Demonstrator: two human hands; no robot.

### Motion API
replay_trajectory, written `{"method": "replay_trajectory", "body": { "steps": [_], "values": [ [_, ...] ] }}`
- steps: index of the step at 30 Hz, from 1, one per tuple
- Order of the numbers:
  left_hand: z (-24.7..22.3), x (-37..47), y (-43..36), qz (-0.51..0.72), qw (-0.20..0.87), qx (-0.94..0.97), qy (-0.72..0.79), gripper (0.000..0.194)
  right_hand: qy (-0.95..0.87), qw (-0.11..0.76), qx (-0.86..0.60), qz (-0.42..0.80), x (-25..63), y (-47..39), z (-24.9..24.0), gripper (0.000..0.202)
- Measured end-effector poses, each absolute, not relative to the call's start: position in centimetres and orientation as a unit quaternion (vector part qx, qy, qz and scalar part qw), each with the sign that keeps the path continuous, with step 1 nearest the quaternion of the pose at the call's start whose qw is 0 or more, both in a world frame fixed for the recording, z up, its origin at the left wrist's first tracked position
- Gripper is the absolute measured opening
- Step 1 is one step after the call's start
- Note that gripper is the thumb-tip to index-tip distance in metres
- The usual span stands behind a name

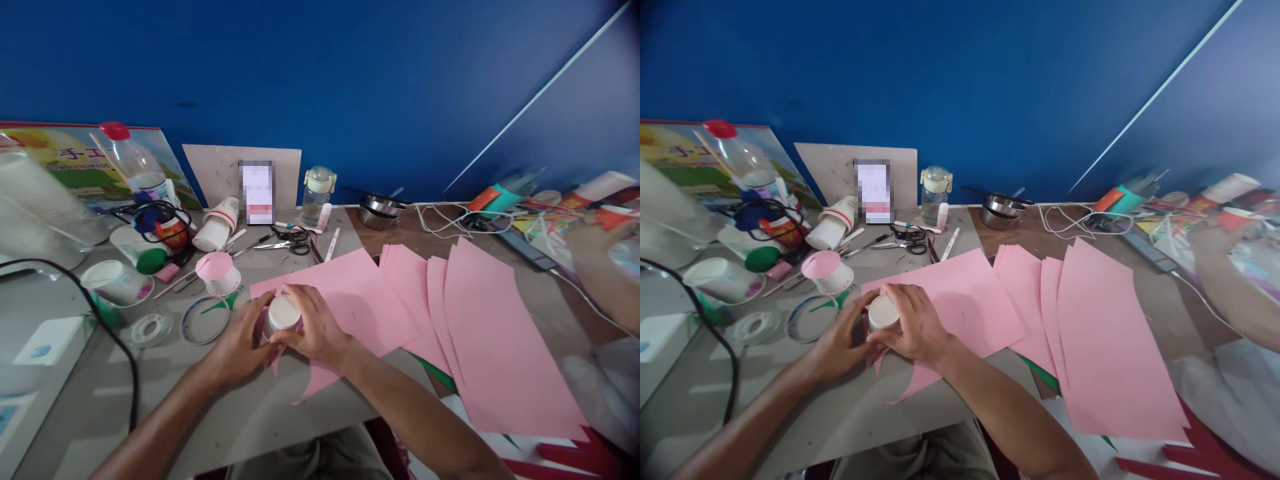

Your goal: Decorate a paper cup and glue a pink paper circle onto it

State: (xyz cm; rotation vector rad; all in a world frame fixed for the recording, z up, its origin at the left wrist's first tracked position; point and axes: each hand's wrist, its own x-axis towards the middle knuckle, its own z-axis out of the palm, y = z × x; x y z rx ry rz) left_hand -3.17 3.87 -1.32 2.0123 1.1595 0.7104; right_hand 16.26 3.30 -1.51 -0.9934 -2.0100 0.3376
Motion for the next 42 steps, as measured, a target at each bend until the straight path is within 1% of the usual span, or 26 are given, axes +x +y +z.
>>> {"method": "replay_trajectory", "body": {
  "steps": [2, 5, 7, 10, 12, 13, 18, 23, 26, 32, 42],
  "values": [
    [-1.5, -3.0, 3.9, 0.271, 0.343, 0.781, 0.445, 0.071, -0.809, 0.418, -0.386, 0.143, 16.0, 3.2, -1.4, 0.082],
    [-1.4, -3.1, 4.0, 0.26, 0.355, 0.779, 0.447, 0.063, -0.79, 0.432, -0.396, 0.18, 16.4, 3.4, -1.1, 0.083],
    [-1.3, -3.3, 4.2, 0.261, 0.362, 0.77, 0.456, 0.058, -0.765, 0.447, -0.418, 0.2, 17.1, 3.7, -0.9, 0.073],
    [-1.4, -3.6, 4.4, 0.264, 0.365, 0.76, 0.469, 0.061, -0.744, 0.466, -0.434, 0.202, 18.1, 4.2, -0.9, 0.048],
    [-1.5, -3.8, 4.6, 0.261, 0.358, 0.761, 0.473, 0.063, -0.751, 0.457, -0.437, 0.192, 18.5, 4.5, -1.2, 0.035],
    [-1.6, -3.9, 4.6, 0.259, 0.353, 0.764, 0.475, 0.063, -0.76, 0.444, -0.438, 0.185, 18.5, 4.6, -1.5, 0.032],
    [-1.5, -4.0, 4.8, 0.246, 0.346, 0.777, 0.464, 0.061, -0.809, 0.336, -0.449, 0.173, 18.3, 4.5, -2.4, 0.039],
    [-1.7, -4.2, 4.8, 0.248, 0.337, 0.786, 0.456, 0.061, -0.827, 0.192, -0.48, 0.222, 18.8, 4.5, -1.6, 0.04],
    [-1.8, -4.3, 4.8, 0.246, 0.334, 0.792, 0.448, 0.062, -0.833, 0.147, -0.475, 0.243, 19.2, 4.7, -1.0, 0.043],
    [-1.8, -4.3, 4.7, 0.245, 0.319, 0.799, 0.447, 0.061, -0.83, 0.112, -0.478, 0.264, 19.4, 5.1, -0.7, 0.047],
    [-2.2, -4.4, 4.8, 0.243, 0.327, 0.799, 0.443, 0.061, -0.831, 0.13, -0.472, 0.264, 19.5, 5.2, -0.7, 0.046]
  ]
}}
